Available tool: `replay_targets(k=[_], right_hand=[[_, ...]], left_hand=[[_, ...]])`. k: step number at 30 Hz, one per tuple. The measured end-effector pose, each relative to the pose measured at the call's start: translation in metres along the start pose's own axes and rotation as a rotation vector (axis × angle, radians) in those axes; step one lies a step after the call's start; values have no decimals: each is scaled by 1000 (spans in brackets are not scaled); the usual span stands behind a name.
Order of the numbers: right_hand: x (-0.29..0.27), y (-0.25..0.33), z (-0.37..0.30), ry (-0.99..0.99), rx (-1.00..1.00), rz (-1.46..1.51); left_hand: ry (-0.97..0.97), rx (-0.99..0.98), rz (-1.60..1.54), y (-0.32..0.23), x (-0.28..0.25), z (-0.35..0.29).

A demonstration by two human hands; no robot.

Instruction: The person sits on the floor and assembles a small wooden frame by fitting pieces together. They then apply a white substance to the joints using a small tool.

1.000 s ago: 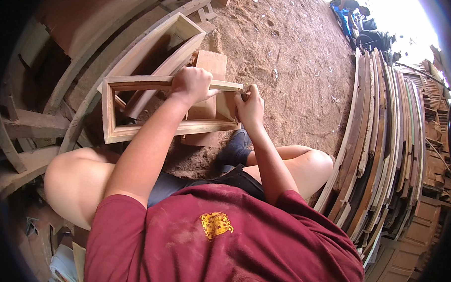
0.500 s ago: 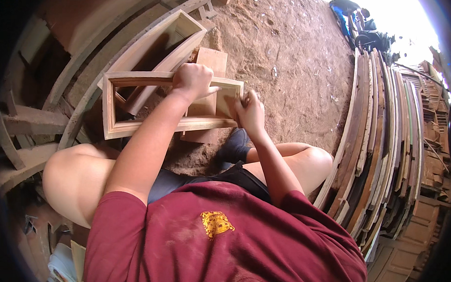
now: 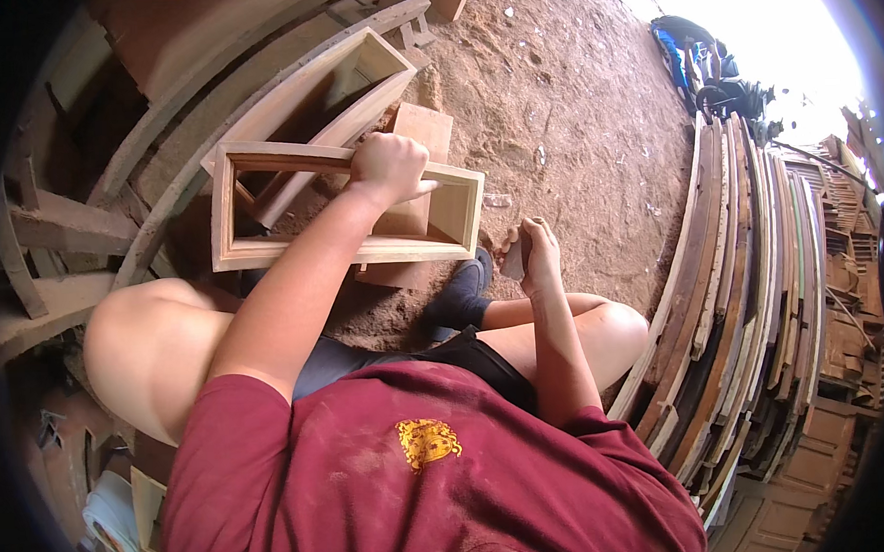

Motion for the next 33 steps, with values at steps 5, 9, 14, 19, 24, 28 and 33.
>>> replay_targets(k=[5, 9, 14, 19, 24, 28, 33], right_hand=[[26, -1, -15, 57, -30, -481], [36, -17, -21, -17, -342, -902], [53, -6, -31, -37, -325, -1078], [53, -11, -30, -42, -413, -1135], [57, -12, -30, -87, -412, -1350], [61, -10, -26, -52, -365, -1444], [78, 5, 0, -81, -542, -1410]], left_hand=[[5, -14, -3, 1, -1, 1], [6, -12, 3, 0, 1, 2], [17, -15, 7, 1, 2, 2], [18, -1, 11, 0, 1, 2], [30, -7, 1, 0, -1, 2], [41, -20, 5, 0, -3, 1], [42, -21, 18, -1, -1, 3]])
Point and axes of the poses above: each hand's wrist, its own z-axis towards the middle knuckle, its own x-axis out of the palm, y = z × x, the point moved 3 cm from there along z, towards the middle knuckle, and after that the axes turned 2 degrees about z, right-handed, at the moved point
